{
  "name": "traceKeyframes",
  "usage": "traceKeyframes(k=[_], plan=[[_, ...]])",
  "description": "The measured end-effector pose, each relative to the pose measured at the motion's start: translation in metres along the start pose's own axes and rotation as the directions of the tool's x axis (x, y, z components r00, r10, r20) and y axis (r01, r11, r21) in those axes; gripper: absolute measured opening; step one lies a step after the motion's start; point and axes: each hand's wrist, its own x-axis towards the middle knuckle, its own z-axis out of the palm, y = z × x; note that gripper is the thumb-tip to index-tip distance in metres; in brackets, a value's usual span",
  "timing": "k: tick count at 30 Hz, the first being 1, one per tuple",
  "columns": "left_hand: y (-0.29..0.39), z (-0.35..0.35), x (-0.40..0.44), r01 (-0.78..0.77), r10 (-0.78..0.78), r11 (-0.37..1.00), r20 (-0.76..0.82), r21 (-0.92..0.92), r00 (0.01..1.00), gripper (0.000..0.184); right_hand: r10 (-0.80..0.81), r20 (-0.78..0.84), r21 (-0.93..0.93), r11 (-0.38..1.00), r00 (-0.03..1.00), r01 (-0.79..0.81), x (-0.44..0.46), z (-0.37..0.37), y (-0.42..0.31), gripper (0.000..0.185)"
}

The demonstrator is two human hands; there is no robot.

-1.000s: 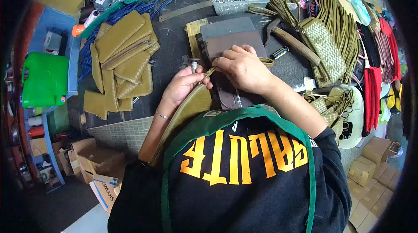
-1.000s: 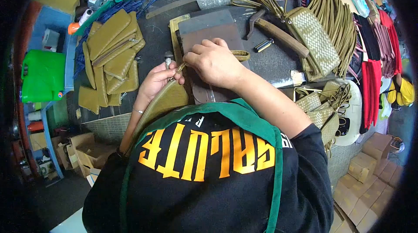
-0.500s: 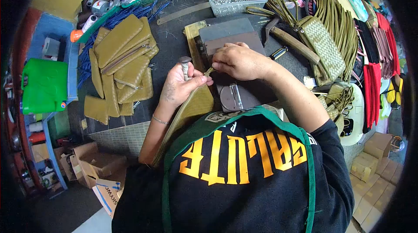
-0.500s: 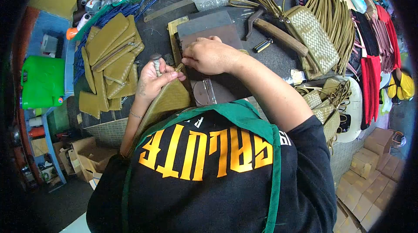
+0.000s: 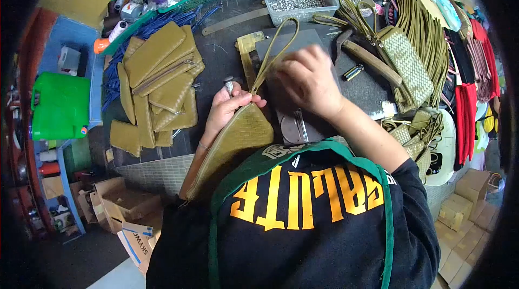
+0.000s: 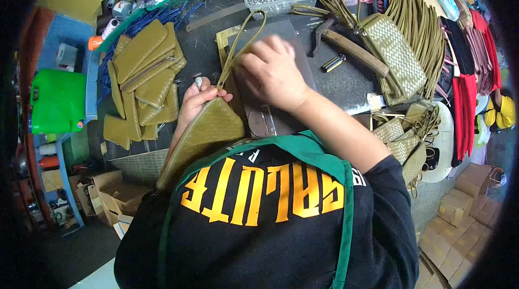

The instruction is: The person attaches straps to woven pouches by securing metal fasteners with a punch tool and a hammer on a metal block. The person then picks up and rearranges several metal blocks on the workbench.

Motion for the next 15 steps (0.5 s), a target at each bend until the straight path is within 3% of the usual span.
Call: traceKeyframes(k=[2,3,4,5,6,8,10,11,15], plan=[[-0.002,0.001,0.004,-0.169,0.167,0.967,0.026,0.190,0.986,0.021,0.157,0.147,0.178,0.967,0.977,-0.183,-0.006,0.011,-0.003,0.013],[0.001,0.006,0.007,-0.255,0.242,0.896,0.080,0.365,0.967,0.025,0.302,0.300,0.384,0.830,0.905,-0.404,-0.005,0.012,-0.009,0.014],[0.002,0.012,0.008,-0.253,0.235,0.893,0.095,0.371,0.967,0.025,0.384,0.469,0.525,0.603,0.795,-0.601,-0.002,0.012,-0.012,0.016],[0.003,0.020,0.006,-0.290,0.289,0.821,0.082,0.491,0.954,0.027,0.339,0.547,0.654,0.398,0.765,-0.643,-0.008,0.024,-0.005,0.018],[0.004,0.032,0.004,-0.320,0.346,0.733,0.076,0.600,0.935,0.029,0.349,0.535,0.657,0.401,0.769,-0.639,-0.006,0.023,-0.006,0.018],[0.006,0.044,0.002,-0.312,0.370,0.715,0.040,0.626,0.928,0.032,0.334,0.614,0.709,0.166,0.715,-0.686,-0.002,0.018,-0.007,0.016],[0.005,0.043,0.002,-0.320,0.433,0.590,0.044,0.742,0.900,0.032,0.313,0.595,0.752,0.110,0.741,-0.650,-0.005,0.018,-0.008,0.014],[0.003,0.046,0.002,-0.344,0.455,0.620,0.034,0.706,0.890,0.033,0.290,0.579,0.786,0.050,0.762,-0.616,-0.006,0.018,-0.009,0.013],[0.003,0.049,0.002,-0.330,0.451,0.558,0.055,0.762,0.891,0.033,0.284,0.581,0.785,0.052,0.763,-0.618,-0.008,0.015,-0.010,0.011]])
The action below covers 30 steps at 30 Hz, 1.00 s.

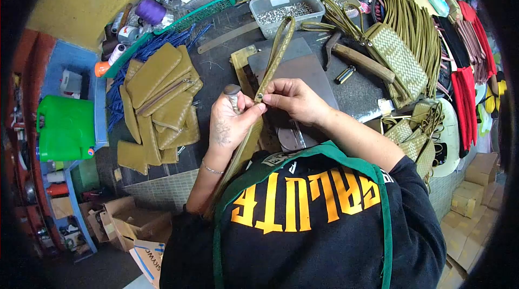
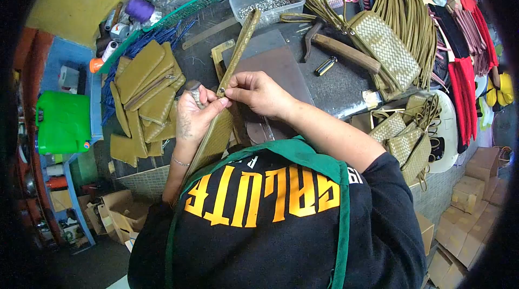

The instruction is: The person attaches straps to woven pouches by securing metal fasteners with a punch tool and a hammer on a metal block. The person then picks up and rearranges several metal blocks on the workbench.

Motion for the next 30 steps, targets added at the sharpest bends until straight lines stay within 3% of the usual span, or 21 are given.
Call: traceKeyframes(k=[9,12,14,15,17,18,19,21,23,24,25,26,30], plan=[[-0.010,-0.002,0.002,0.087,-0.084,0.989,0.029,-0.119,0.996,0.034,-0.011,-0.014,0.026,1.000,1.000,0.012,-0.001,-0.003,0.006,0.012],[-0.013,-0.001,0.000,0.021,-0.021,1.000,0.006,-0.019,1.000,0.035,0.040,-0.040,0.053,0.998,0.998,-0.038,-0.001,-0.002,0.002,0.014],[-0.009,0.005,-0.004,-0.064,0.079,0.955,-0.042,0.289,0.996,0.036,0.065,-0.025,0.034,0.997,0.998,-0.064,0.002,-0.005,0.009,0.014],[-0.008,0.004,-0.003,-0.068,0.083,0.956,-0.043,0.285,0.996,0.036,0.064,-0.025,0.028,0.998,0.998,-0.064,0.002,-0.005,0.006,0.014],[-0.005,-0.002,-0.001,-0.094,0.079,0.992,0.169,0.082,0.982,0.034,-0.139,0.098,-0.080,0.986,0.985,0.147,0.002,-0.008,-0.004,0.014],[0.006,-0.003,-0.002,0.113,-0.064,0.977,0.256,-0.182,0.964,0.031,-0.162,0.116,0.091,0.984,0.980,0.152,0.003,-0.008,-0.006,0.016],[0.006,-0.001,0.000,0.102,-0.052,0.976,0.247,-0.193,0.968,0.031,-0.097,0.143,0.135,0.988,0.985,0.078,0.001,-0.014,-0.017,0.018],[0.005,0.001,0.004,0.271,-0.172,0.867,0.261,-0.418,0.950,0.026,-0.104,0.152,0.103,0.991,0.983,0.089,0.001,-0.017,-0.028,0.020],[0.008,0.004,0.009,0.161,-0.095,0.906,0.182,-0.392,0.979,0.029,-0.164,0.110,0.113,0.982,0.980,0.151,0.004,-0.021,-0.021,0.019],[0.012,0.003,0.012,-0.059,0.067,0.994,0.082,-0.096,0.994,0.026,-0.220,0.055,0.131,0.969,0.974,0.212,0.004,-0.022,-0.018,0.017],[0.018,0.003,0.013,-0.246,0.244,0.943,0.036,0.225,0.969,0.023,-0.214,0.060,0.129,0.970,0.975,0.204,0.003,-0.024,-0.018,0.017],[0.027,0.002,0.010,-0.180,0.202,0.892,-0.010,0.414,0.979,0.014,-0.203,0.041,0.135,0.971,0.978,0.196,0.001,-0.026,-0.018,0.018],[0.042,0.000,0.005,-0.244,0.330,0.767,-0.039,0.593,0.943,0.011,-0.171,-0.017,0.261,0.950,0.985,0.169,-0.002,-0.024,-0.013,0.017]])
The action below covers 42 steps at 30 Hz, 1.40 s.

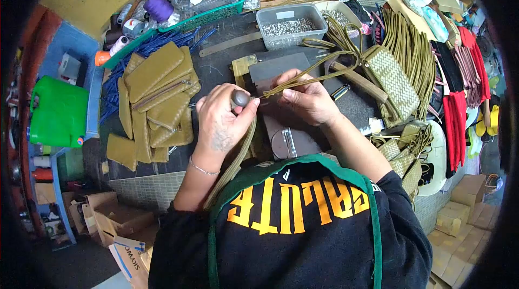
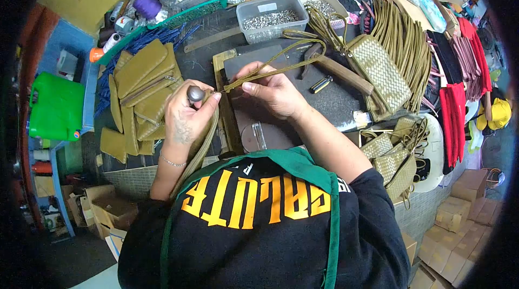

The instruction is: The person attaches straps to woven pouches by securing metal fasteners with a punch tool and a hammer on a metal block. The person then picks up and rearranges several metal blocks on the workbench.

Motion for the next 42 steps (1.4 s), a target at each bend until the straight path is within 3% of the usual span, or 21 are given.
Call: traceKeyframes(k=[2,5,6,10,12,15,18,21,23,26,28,29,31,33,34,35,36,37,39,42], plan=[[0.008,-0.001,-0.001,-0.166,0.175,0.964,-0.029,0.206,0.984,0.013,0.006,-0.023,0.071,0.997,1.000,-0.004,-0.001,0.000,0.000,0.016],[0.015,-0.003,-0.003,-0.247,0.272,0.919,-0.042,0.306,0.961,0.016,0.048,0.010,0.213,0.976,0.999,-0.049,-0.001,0.001,0.001,0.015],[0.016,-0.003,-0.005,-0.194,0.212,0.933,-0.028,0.303,0.977,0.018,0.042,0.026,0.233,0.971,0.999,-0.047,-0.001,0.000,0.002,0.014],[0.013,-0.001,-0.009,-0.185,0.212,0.931,-0.055,0.315,0.976,0.018,0.019,0.036,0.257,0.966,0.999,-0.028,-0.002,0.001,0.002,0.015],[0.006,0.000,-0.006,-0.198,0.202,0.970,-0.015,0.138,0.979,0.017,0.043,0.029,0.262,0.964,0.999,-0.049,-0.003,0.000,0.003,0.015],[-0.012,0.008,-0.007,0.199,-0.187,0.964,0.080,-0.179,0.979,0.012,0.162,-0.119,0.117,0.982,0.980,-0.148,-0.001,-0.001,-0.003,0.023],[-0.040,0.014,0.007,0.162,-0.190,0.767,0.021,-0.620,0.982,0.024,0.246,-0.143,-0.081,0.962,0.958,-0.260,-0.005,-0.016,-0.004,0.030],[-0.056,-0.002,0.042,0.213,-0.238,0.757,0.043,-0.617,0.970,0.026,0.188,-0.170,-0.097,0.974,0.967,-0.206,-0.016,-0.012,-0.014,0.032],[-0.062,-0.005,0.081,0.106,-0.146,0.646,0.013,-0.756,0.989,0.025,0.160,-0.202,-0.046,0.984,0.966,-0.172,-0.023,-0.012,-0.019,0.031],[-0.079,-0.011,0.163,0.071,-0.084,0.652,0.022,-0.755,0.996,0.027,0.107,-0.241,-0.066,0.990,0.964,-0.127,-0.032,-0.014,-0.022,0.029],[-0.102,-0.012,0.227,0.118,-0.113,0.861,0.039,-0.495,0.993,0.014,0.092,-0.280,-0.119,0.984,0.956,-0.130,-0.037,-0.014,-0.021,0.028],[-0.113,-0.010,0.257,0.083,-0.066,0.927,0.058,-0.365,0.996,0.026,0.075,-0.328,-0.116,0.986,0.942,-0.119,-0.040,-0.015,-0.020,0.028],[-0.136,-0.006,0.296,0.127,-0.118,0.990,-0.133,0.063,0.984,0.028,0.099,-0.353,-0.121,0.981,0.930,-0.151,-0.048,-0.018,-0.017,0.026],[-0.133,0.004,0.292,0.135,-0.207,0.916,-0.155,-0.379,0.966,0.029,0.050,-0.434,-0.157,0.979,0.900,-0.130,-0.061,-0.024,-0.023,0.023],[-0.127,0.011,0.278,0.147,-0.223,0.864,-0.103,-0.482,0.969,0.030,-0.115,-0.477,-0.541,0.820,0.872,-0.188,-0.069,-0.031,-0.031,0.022],[-0.121,0.017,0.258,0.163,-0.237,0.801,-0.055,-0.576,0.970,0.031,-0.268,-0.445,-0.818,0.511,0.855,-0.265,-0.076,-0.040,-0.039,0.021],[-0.115,0.024,0.233,0.197,-0.278,0.748,-0.029,-0.633,0.960,0.029,-0.406,-0.408,-0.906,0.289,0.817,-0.309,-0.085,-0.060,-0.046,0.020],[-0.109,0.028,0.205,0.231,-0.321,0.694,-0.005,-0.682,0.947,0.028,-0.483,-0.338,-0.930,0.037,0.808,-0.367,-0.094,-0.084,-0.053,0.019],[-0.115,0.033,0.155,0.270,-0.368,0.574,0.051,-0.773,0.928,0.019,-0.488,-0.508,-0.792,-0.061,0.710,-0.608,-0.098,-0.122,-0.076,0.023],[-0.118,0.027,0.087,0.378,-0.469,0.398,0.169,-0.836,0.867,0.022,-0.537,-0.365,-0.737,-0.333,0.761,-0.588,-0.078,-0.151,-0.099,0.029]])
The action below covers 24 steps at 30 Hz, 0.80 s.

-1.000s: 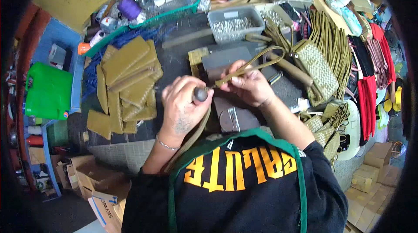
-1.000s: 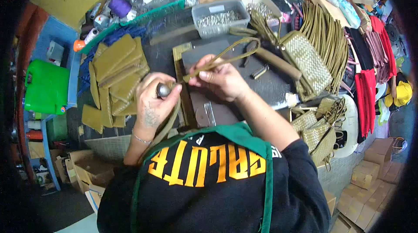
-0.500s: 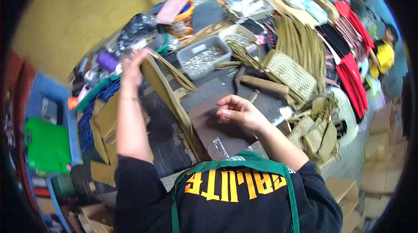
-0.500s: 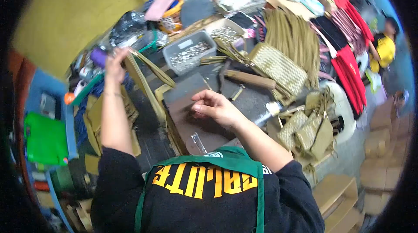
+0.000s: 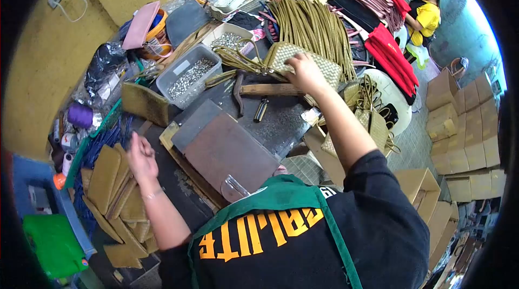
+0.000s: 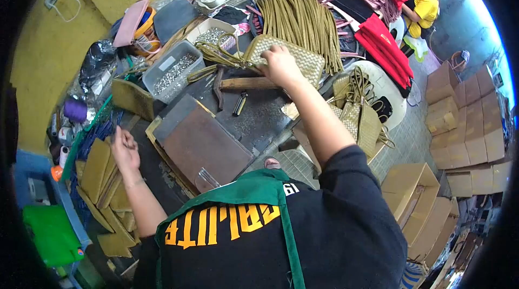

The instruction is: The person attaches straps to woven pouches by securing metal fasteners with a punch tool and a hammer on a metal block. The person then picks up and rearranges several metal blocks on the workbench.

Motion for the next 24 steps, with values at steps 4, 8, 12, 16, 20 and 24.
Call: traceKeyframes(k=[4,8,12,16,20,24], plan=[[0.002,-0.010,-0.061,0.001,0.001,0.997,-0.019,0.078,1.000,0.024,0.008,0.178,-0.130,0.991,0.984,0.016,0.050,0.026,-0.020,0.041],[0.011,-0.025,-0.095,-0.100,0.124,0.981,-0.135,0.169,0.983,0.021,0.128,0.432,-0.175,0.983,0.893,-0.056,0.075,0.037,-0.025,0.042],[0.018,-0.032,-0.113,-0.123,0.143,0.985,-0.170,0.122,0.975,0.014,0.267,0.048,0.362,0.894,0.962,-0.266,0.106,0.028,0.028,0.029],[0.024,-0.004,-0.118,-0.202,0.224,0.961,-0.101,0.191,0.969,0.011,0.392,-0.323,0.654,0.750,0.861,-0.096,0.119,-0.069,0.046,0.024],[0.040,0.072,-0.107,-0.509,0.420,0.801,0.311,0.314,0.853,0.022,0.093,-0.453,0.626,0.741,0.887,0.242,0.116,-0.138,-0.005,0.011],[0.054,0.170,-0.088,-0.907,0.713,0.216,0.576,0.362,0.400,0.022,-0.018,-0.427,0.658,0.679,0.904,0.324,0.086,-0.136,-0.107,0.027]])
